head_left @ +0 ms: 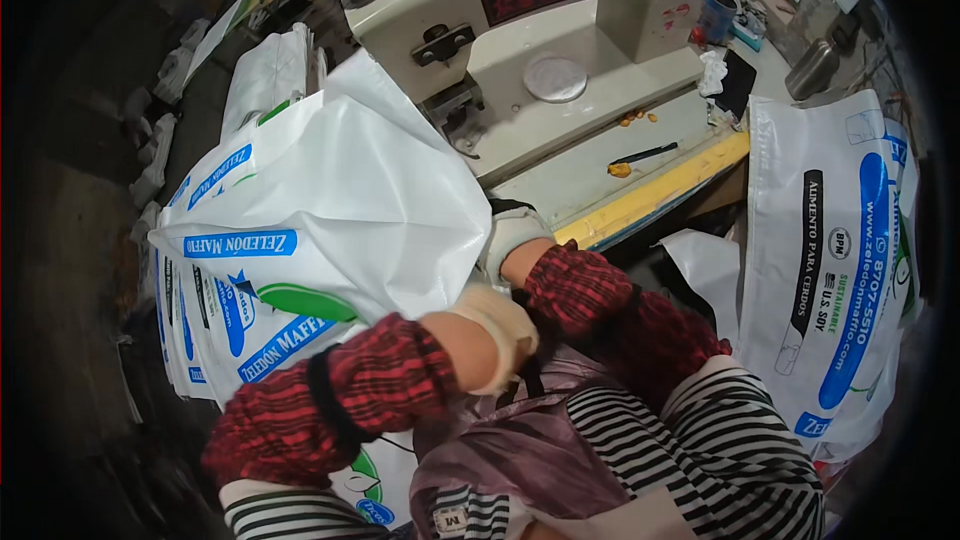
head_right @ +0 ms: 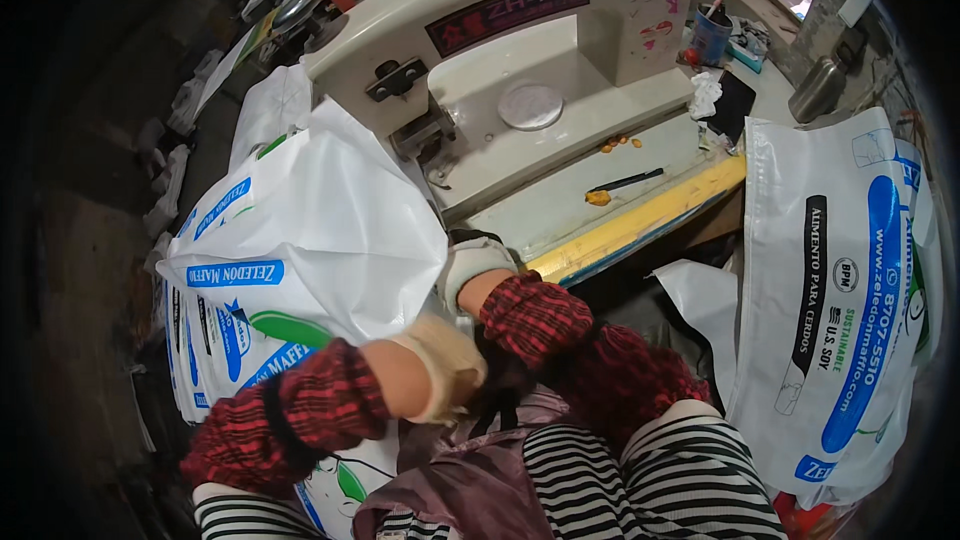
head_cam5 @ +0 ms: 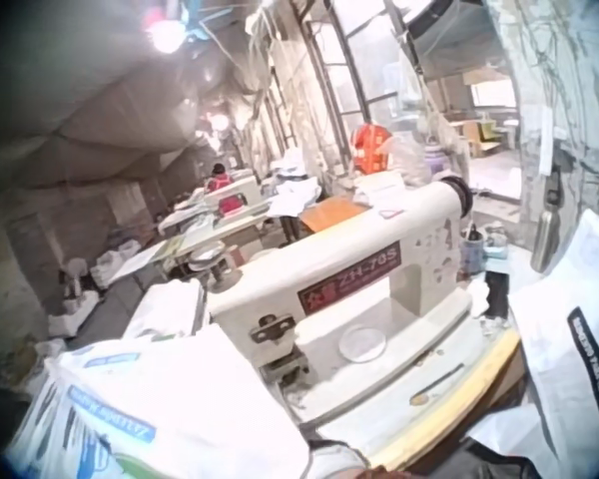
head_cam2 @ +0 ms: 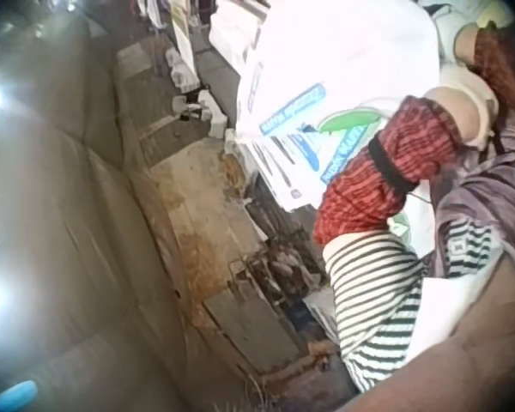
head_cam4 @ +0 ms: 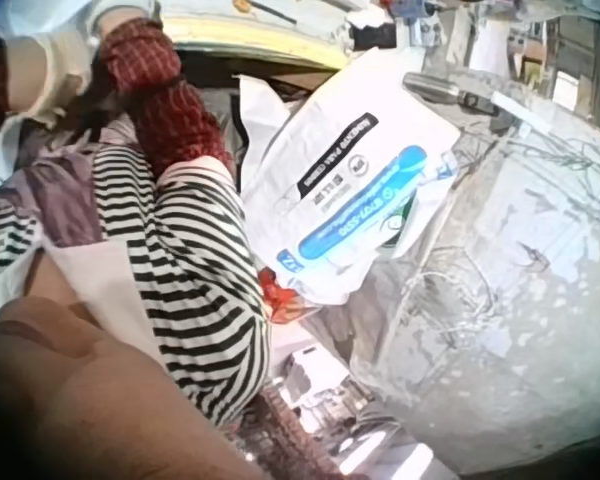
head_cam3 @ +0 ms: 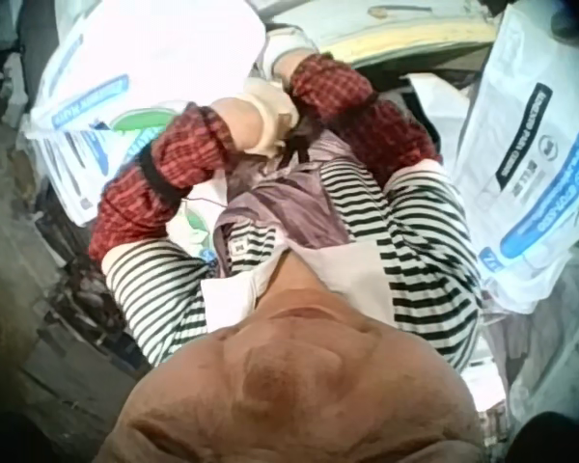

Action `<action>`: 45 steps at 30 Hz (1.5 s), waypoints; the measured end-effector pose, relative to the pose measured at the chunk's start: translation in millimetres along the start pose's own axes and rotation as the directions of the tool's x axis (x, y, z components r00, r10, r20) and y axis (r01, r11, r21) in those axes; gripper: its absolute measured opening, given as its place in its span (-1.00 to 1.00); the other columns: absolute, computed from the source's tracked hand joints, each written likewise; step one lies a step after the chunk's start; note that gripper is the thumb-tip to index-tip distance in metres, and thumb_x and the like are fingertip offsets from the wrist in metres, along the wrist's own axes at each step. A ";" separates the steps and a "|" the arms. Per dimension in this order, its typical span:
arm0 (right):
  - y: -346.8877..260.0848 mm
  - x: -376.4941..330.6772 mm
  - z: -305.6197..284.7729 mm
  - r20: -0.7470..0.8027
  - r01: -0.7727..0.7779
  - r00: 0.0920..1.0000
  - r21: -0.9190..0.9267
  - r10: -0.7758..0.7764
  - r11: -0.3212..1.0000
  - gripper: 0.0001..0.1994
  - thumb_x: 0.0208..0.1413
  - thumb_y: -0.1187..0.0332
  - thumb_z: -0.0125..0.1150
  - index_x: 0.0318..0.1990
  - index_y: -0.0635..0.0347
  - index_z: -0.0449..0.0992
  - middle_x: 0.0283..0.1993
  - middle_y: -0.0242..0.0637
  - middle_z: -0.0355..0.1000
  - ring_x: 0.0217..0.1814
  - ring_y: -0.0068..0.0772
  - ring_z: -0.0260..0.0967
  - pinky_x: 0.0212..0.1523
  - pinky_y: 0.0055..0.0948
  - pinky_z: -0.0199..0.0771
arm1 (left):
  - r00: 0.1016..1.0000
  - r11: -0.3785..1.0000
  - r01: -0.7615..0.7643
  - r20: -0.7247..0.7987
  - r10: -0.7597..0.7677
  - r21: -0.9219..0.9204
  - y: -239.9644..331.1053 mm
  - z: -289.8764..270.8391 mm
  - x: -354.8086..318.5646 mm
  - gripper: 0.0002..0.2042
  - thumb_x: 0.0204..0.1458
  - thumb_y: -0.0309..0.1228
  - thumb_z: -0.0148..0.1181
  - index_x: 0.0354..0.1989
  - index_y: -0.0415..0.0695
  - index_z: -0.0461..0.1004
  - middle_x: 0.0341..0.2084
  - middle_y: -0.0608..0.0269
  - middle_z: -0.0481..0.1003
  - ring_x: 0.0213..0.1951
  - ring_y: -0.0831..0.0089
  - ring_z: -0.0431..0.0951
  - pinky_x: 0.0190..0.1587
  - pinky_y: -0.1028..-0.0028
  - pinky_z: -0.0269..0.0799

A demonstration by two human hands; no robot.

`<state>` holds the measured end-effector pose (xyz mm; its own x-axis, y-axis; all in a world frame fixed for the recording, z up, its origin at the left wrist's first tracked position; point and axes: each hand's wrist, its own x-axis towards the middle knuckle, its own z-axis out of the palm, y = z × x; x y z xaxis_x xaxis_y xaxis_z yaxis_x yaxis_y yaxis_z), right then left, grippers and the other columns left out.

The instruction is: The person folds the top edge of a plastic bag, feeds it through a sewing machine to stitch it closed, and then tosses it onto a stack. This process is repeated for several more bags.

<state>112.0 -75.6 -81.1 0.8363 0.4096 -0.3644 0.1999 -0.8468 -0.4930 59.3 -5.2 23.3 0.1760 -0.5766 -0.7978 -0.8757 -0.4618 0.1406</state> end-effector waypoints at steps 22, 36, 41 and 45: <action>0.4 14.2 35.5 -0.156 -0.136 0.980 -0.072 0.124 0.988 -0.21 -0.06 0.41 -0.03 0.27 0.04 -0.39 -0.58 -0.02 0.38 -0.54 -0.10 0.39 -0.55 -0.20 0.35 | 0.962 0.994 0.039 -0.266 -0.065 -0.104 11.5 44.7 15.2 -0.93 -0.40 -0.36 0.18 -0.67 -0.03 0.51 -0.63 0.22 0.48 -0.49 0.24 0.51 -0.48 0.35 0.37; -3.4 -15.2 20.7 0.048 -0.133 0.990 0.018 0.132 0.991 -0.53 -0.05 0.34 0.00 0.04 0.10 0.02 -0.48 0.03 0.41 -0.44 -0.08 0.42 -0.48 -0.19 0.37 | 0.993 0.967 -0.051 -0.112 0.024 -0.248 38.1 60.9 -14.1 -0.90 -0.32 -0.41 0.16 -0.58 -0.15 0.52 -0.51 0.13 0.49 -0.36 0.17 0.49 -0.32 0.29 0.39; 7.5 0.6 37.7 -0.019 -0.135 0.991 -0.165 0.133 0.977 -0.52 -0.08 0.26 0.03 -0.01 0.32 0.17 -0.51 0.08 0.39 -0.44 0.02 0.40 -0.44 -0.15 0.34 | 0.987 0.946 -0.102 -0.147 0.059 -0.307 39.5 61.0 22.5 -0.82 -0.28 -0.31 0.20 -0.54 -0.16 0.51 -0.52 0.11 0.50 -0.40 0.12 0.51 -0.38 0.28 0.42; 6.5 -5.7 -15.9 -0.182 0.103 0.982 0.324 -0.044 0.940 -0.40 0.00 0.29 -0.03 0.20 0.26 -0.05 -0.54 -0.10 0.37 -0.50 -0.13 0.35 -0.39 -0.27 0.35 | 0.974 0.980 0.043 -0.209 -0.084 -0.193 -15.8 17.3 22.9 -0.86 -0.24 -0.33 0.15 -0.49 -0.07 0.53 -0.48 0.11 0.51 -0.40 0.13 0.51 -0.36 0.28 0.42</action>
<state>116.6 -88.8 -69.6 0.9057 0.3779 -0.1919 0.1083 -0.6442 -0.7572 69.3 0.6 -7.3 0.3389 -0.6641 -0.6664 -0.7640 -0.6076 0.2169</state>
